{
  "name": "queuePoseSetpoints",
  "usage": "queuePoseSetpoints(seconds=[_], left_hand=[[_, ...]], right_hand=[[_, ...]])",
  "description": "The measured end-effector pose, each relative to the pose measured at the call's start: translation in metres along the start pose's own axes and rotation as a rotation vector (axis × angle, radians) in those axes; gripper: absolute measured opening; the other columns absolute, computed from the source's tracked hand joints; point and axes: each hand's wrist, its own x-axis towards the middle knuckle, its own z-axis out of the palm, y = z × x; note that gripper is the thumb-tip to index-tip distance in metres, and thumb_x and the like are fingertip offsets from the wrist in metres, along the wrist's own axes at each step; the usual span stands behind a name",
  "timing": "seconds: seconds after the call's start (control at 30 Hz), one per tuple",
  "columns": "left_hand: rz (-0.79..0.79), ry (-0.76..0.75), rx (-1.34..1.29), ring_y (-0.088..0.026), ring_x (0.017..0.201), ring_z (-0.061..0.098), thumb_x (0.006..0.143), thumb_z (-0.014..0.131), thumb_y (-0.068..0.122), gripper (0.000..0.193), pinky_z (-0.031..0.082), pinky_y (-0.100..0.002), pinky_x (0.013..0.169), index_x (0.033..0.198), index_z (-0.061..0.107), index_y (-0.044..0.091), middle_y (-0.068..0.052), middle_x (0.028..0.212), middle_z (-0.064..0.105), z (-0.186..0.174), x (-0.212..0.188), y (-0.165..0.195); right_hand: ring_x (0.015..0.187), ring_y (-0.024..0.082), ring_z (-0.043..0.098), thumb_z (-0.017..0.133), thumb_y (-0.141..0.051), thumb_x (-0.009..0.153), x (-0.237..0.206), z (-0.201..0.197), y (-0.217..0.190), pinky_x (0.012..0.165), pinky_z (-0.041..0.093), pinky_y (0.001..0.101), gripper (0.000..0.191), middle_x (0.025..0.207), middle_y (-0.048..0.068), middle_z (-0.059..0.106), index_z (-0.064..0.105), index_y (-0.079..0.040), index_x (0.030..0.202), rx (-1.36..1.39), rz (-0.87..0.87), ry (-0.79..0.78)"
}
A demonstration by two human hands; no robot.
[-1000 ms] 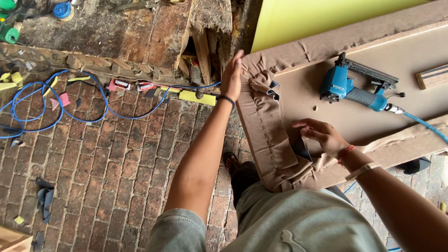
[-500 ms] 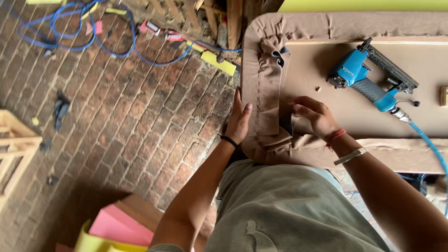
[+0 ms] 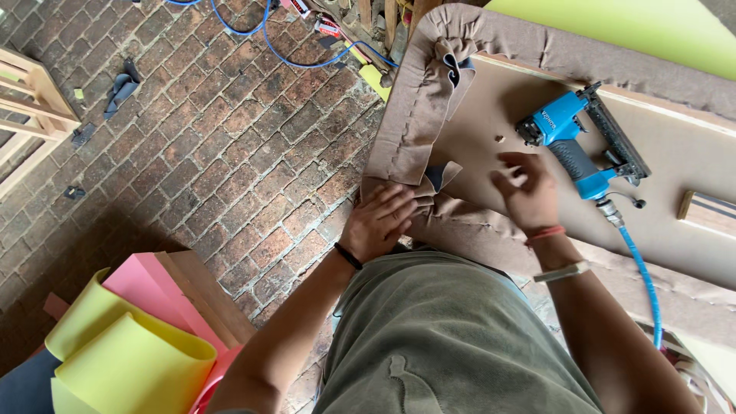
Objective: The person folds brown fabric over the edges of a wooden panel and staples it in place using a pneumatic nail gun, pressing the fabric flat and working around the frame, then repositions the panel to staple another edge.
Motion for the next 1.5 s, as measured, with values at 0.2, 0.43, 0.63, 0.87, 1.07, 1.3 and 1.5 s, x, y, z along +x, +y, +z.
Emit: queuePoseSetpoints(seconds=[0.2, 0.43, 0.63, 0.87, 1.07, 1.3, 1.5], left_hand=[[0.155, -0.116, 0.111, -0.025, 0.139, 0.053, 0.104, 0.054, 0.031, 0.043, 0.031, -0.047, 0.123, 0.140, 0.061, 0.010, -0.009, 0.145, 0.062, -0.018, 0.020, 0.005], [0.104, -0.113, -0.004, -0.021, 0.113, 0.069, 0.098, 0.061, 0.029, 0.026, 0.041, -0.046, 0.113, 0.116, 0.075, 0.017, -0.004, 0.117, 0.075, -0.027, 0.050, 0.004], [0.045, -0.151, -0.326, -0.017, 0.088, 0.075, 0.099, 0.071, 0.024, 0.016, 0.058, -0.034, 0.086, 0.112, 0.078, 0.018, 0.001, 0.104, 0.078, -0.043, 0.072, -0.008], [0.276, -0.294, -0.407, -0.029, 0.115, 0.064, 0.077, 0.083, 0.038, 0.061, 0.053, -0.042, 0.095, 0.129, 0.070, 0.009, -0.011, 0.129, 0.067, -0.043, 0.113, -0.029], [0.748, -0.725, -0.219, -0.029, 0.105, 0.065, 0.071, 0.083, 0.051, 0.045, 0.054, -0.046, 0.089, 0.101, 0.077, 0.018, -0.004, 0.103, 0.073, 0.010, 0.150, -0.016], [0.636, -0.693, -0.498, -0.027, 0.092, 0.066, 0.078, 0.082, 0.040, 0.028, 0.052, -0.044, 0.081, 0.078, 0.068, 0.016, -0.001, 0.086, 0.069, 0.017, 0.138, -0.019], [0.645, -0.448, -0.350, -0.025, 0.104, 0.058, 0.077, 0.082, 0.037, 0.022, 0.041, -0.048, 0.090, 0.081, 0.067, 0.021, 0.003, 0.095, 0.063, 0.003, 0.127, -0.004]], right_hand=[[0.119, 0.039, 0.058, 0.083, -0.020, 0.086, 0.005, -0.090, 0.041, 0.101, 0.049, 0.0474, 0.045, 0.131, 0.018, 0.062, 0.067, -0.006, 0.126, -0.524, -0.120, 0.281], [0.119, 0.039, 0.062, 0.084, -0.029, 0.080, 0.017, -0.073, 0.035, 0.102, 0.047, 0.0502, 0.073, 0.128, 0.019, 0.066, 0.055, -0.007, 0.144, -0.650, 0.002, 0.105], [0.115, 0.044, 0.062, 0.082, -0.023, 0.083, 0.020, -0.064, 0.016, 0.096, 0.049, 0.0506, 0.083, 0.129, 0.022, 0.066, 0.044, -0.006, 0.155, -0.639, 0.027, 0.192], [0.122, 0.040, 0.062, 0.083, -0.021, 0.083, 0.018, -0.062, 0.000, 0.100, 0.050, 0.0500, 0.080, 0.132, 0.018, 0.067, 0.046, -0.014, 0.153, -0.614, 0.202, 0.208], [0.117, 0.044, 0.059, 0.083, -0.022, 0.076, 0.010, -0.072, -0.039, 0.093, 0.049, 0.0517, 0.091, 0.135, 0.021, 0.061, 0.040, -0.015, 0.156, -0.675, 0.256, -0.008], [0.091, 0.042, 0.071, 0.079, -0.033, 0.083, -0.092, -0.058, -0.125, 0.077, 0.056, 0.0520, 0.071, 0.103, 0.018, 0.074, 0.052, -0.019, 0.147, -0.651, 0.487, 0.013], [0.058, 0.023, 0.065, 0.081, -0.035, 0.081, -0.181, 0.000, -0.175, 0.057, 0.054, 0.0406, 0.037, 0.062, 0.012, 0.067, 0.069, -0.003, 0.093, -0.094, 0.903, 0.193]])
